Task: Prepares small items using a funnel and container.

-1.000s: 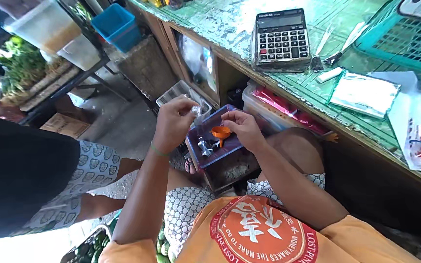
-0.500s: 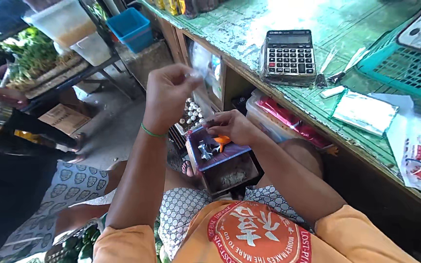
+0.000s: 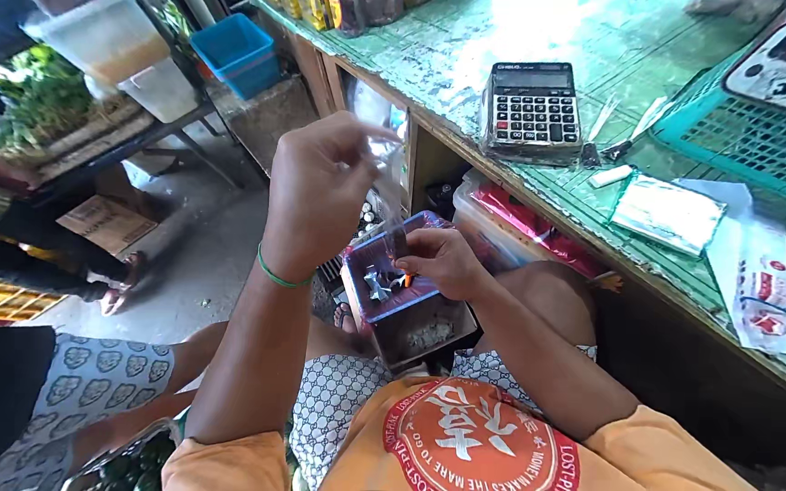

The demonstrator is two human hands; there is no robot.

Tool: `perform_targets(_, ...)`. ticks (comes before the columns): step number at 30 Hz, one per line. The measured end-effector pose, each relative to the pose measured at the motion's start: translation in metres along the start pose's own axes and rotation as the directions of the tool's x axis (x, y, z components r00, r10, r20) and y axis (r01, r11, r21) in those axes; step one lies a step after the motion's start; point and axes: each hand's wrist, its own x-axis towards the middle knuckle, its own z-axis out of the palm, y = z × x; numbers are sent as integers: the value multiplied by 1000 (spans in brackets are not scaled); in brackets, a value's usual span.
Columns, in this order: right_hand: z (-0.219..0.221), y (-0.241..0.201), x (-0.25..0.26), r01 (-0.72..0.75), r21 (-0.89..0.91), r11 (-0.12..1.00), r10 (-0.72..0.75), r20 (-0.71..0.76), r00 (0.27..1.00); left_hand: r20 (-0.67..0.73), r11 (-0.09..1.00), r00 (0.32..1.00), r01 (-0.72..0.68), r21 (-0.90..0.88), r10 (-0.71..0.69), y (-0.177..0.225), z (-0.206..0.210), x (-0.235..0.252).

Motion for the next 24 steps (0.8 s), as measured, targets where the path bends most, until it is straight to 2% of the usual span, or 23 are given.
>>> perform_targets(2,-2,3,0,-2,17,1000,2,0,1000,-43,1000,999,-20,-12,19,2,4,-4)
perform_targets(5,-10,5,2,-60,-66,996,63,46,997,-84,998,995,-56,6,56,-1,6,-8)
perform_targets(8,-26,9,3,-114,-195,974,115,-6,993,46,991,997,-63,119,58,-11,7,-14)
perform_targets(11,-34,5,4,-40,-205,978,27,-67,997,180,997,982,45,69,-57,-35,20,-19)
perform_targets(14,-30,-3,15,124,-155,980,-141,-103,985,191,997,979,78,-17,-73,-42,20,-17)
perform_targets(17,-28,-7,28,152,-20,988,-153,-47,987,161,989,982,112,-91,-97,-38,18,-10)
perform_targets(20,-23,-3,33,-11,235,972,-16,114,993,109,975,982,171,-142,-156,-38,15,3)
perform_targets(24,-8,2,16,-190,413,891,130,168,977,51,924,954,299,-239,-295,-52,12,12)
